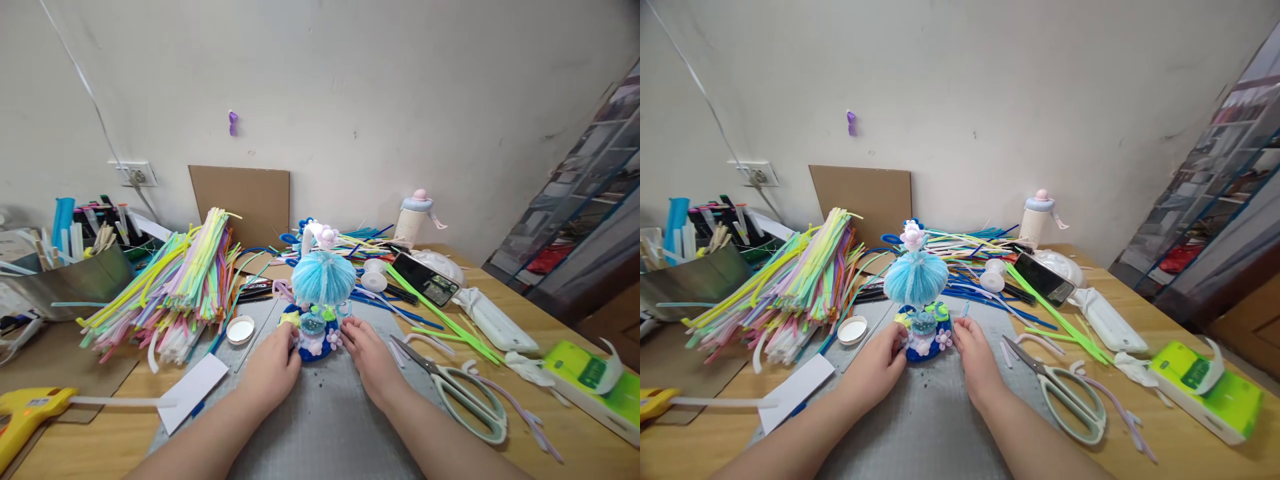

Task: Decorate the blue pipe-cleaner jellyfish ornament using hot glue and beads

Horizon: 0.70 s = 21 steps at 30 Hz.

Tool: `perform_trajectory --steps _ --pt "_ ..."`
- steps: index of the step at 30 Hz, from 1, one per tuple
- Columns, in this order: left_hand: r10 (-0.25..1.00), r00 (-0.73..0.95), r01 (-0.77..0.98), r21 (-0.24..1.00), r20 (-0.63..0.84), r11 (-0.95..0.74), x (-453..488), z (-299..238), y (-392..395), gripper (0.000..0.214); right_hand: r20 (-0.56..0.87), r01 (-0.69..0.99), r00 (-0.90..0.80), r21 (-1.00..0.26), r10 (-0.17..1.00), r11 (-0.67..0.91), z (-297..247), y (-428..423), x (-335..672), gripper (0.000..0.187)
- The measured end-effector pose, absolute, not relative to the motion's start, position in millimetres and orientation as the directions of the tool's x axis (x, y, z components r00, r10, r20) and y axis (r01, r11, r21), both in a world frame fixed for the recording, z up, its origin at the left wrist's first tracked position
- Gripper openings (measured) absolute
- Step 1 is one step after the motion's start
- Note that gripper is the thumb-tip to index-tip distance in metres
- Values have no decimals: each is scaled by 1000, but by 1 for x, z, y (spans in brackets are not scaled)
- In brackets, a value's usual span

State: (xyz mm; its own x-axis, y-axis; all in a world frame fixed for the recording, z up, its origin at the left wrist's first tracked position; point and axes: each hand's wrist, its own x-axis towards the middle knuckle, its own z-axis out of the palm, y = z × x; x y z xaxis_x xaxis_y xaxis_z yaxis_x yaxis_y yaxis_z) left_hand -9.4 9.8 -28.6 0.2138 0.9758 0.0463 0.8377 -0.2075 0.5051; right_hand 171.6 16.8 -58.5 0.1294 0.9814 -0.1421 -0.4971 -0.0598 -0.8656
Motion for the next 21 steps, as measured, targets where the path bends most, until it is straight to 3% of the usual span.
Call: perform_trajectory --steps 11,15,18,21 --pt "977 205 828 524 50 -200 -10 -29 9 16 -173 -561 133 -825 976 -70 -59 17 171 21" --pt "989 123 803 578 76 -144 -10 -27 8 16 -183 -580 142 -812 973 -68 -59 17 172 23" --pt "976 -5 774 619 216 -133 -21 -18 15 18 -198 -596 164 -800 966 -62 -61 19 174 22" --pt "872 -205 770 623 445 -137 -45 -8 30 19 -203 -604 188 -795 961 -50 -64 21 175 21"
